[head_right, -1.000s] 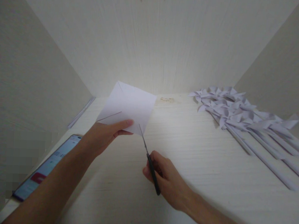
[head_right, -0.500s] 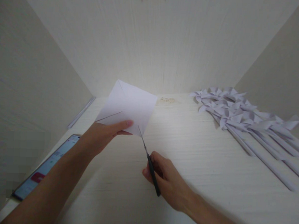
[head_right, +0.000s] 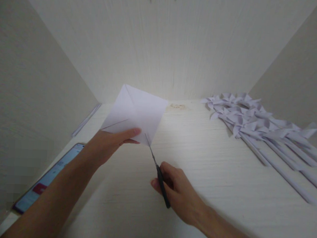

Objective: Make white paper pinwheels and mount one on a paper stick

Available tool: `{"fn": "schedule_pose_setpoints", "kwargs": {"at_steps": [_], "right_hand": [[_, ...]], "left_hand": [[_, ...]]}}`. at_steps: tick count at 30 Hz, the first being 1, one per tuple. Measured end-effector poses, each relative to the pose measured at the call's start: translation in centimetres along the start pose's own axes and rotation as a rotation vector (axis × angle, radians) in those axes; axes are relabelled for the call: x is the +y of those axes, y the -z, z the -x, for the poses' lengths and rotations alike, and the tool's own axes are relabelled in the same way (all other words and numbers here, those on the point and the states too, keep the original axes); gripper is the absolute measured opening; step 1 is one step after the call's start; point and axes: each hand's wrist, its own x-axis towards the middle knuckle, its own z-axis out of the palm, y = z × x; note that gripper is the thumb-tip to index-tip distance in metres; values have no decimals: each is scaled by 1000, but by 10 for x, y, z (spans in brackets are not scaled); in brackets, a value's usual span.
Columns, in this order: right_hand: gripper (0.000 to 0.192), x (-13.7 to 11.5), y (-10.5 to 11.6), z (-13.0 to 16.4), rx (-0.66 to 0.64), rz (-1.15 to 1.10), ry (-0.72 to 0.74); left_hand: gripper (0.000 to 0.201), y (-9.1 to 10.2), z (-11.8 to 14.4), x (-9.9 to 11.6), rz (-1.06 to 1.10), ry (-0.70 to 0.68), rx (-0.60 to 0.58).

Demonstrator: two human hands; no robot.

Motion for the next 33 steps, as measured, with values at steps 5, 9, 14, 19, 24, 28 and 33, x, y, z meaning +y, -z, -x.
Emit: {"fn": "schedule_pose_setpoints", "kwargs": {"at_steps": [5, 9, 14, 19, 24, 28, 33], "right_hand": [[33, 2, 0, 0, 13, 34, -15], [33, 3, 0, 0, 32, 73, -22], [32, 4, 0, 0, 43, 95, -20], [31, 6, -1, -1, 58, 102, -18], [33, 7, 0, -1, 70, 102, -27], [33, 6, 0, 0, 59, 72, -30], [32, 3, -1, -1, 72, 79, -35]], "left_hand": [[32, 1, -1, -1, 10, -2, -14], [32, 1, -1, -1, -11, -4, -11], [32, 1, -2, -3, 6, -22, -10], [28, 0, -1, -2, 5, -13, -8], [29, -1, 0, 1, 10, -18, 18], [28, -1, 1, 2, -5, -12, 24], [22, -2, 2, 5, -47, 31, -62]]}}
